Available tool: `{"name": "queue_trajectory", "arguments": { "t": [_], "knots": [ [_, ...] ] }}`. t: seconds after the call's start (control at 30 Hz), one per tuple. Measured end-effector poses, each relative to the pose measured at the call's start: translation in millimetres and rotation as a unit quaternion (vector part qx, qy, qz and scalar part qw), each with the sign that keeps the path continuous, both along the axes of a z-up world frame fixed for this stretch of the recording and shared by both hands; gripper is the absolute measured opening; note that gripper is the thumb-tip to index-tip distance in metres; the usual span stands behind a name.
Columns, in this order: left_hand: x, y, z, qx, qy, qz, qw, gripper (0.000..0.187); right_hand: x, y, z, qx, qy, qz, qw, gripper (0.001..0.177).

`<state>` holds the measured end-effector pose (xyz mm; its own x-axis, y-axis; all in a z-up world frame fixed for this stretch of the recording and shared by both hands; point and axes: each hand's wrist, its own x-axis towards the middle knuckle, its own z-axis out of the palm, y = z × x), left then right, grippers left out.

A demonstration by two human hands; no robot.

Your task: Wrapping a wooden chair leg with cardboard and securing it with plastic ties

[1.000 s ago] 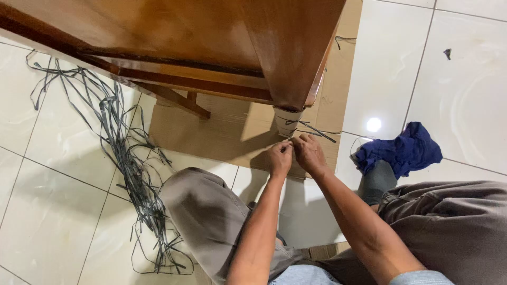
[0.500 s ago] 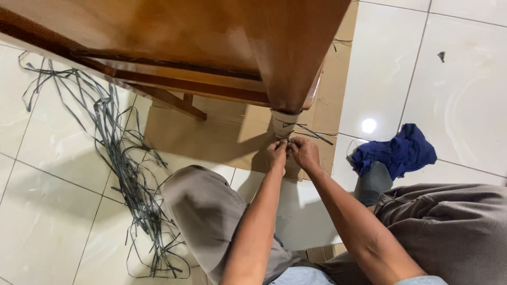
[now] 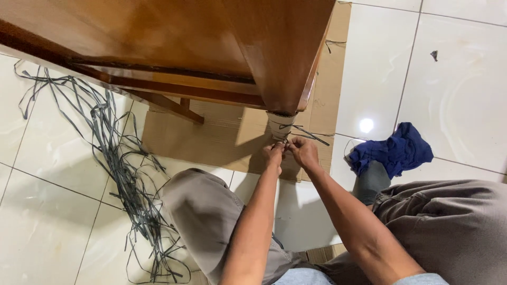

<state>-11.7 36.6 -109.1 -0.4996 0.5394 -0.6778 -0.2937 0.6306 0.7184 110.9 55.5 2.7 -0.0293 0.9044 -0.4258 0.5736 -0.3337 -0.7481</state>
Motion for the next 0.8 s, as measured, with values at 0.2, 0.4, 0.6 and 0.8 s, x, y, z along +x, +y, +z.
{"name": "queue_trajectory", "arguments": {
  "t": [0.2, 0.4, 0.6, 0.8],
  "knots": [
    [2.8, -7.0, 83.8, 0.018, -0.059, 0.002, 0.998, 0.028, 0.8, -6.1, 12.9, 0.017, 0.010, 0.020, 1.000, 0.015],
    [3.4, 1.0, 63.6, -0.007, -0.035, -0.017, 0.999, 0.024, 1.3, -5.3, 9.9, 0.014, -0.001, 0.034, 0.999, 0.018],
    [7.6, 3.2, 34.4, 0.045, 0.022, -0.003, 0.999, 0.022, -5.8, -1.2, 0.0, 0.006, -0.039, 0.031, 0.999, 0.019],
    [8.9, 3.2, 43.1, 0.026, 0.030, -0.006, 0.999, 0.021, -10.9, -1.7, 15.2, -0.016, -0.038, 0.001, 0.999, 0.020]
  ]
}}
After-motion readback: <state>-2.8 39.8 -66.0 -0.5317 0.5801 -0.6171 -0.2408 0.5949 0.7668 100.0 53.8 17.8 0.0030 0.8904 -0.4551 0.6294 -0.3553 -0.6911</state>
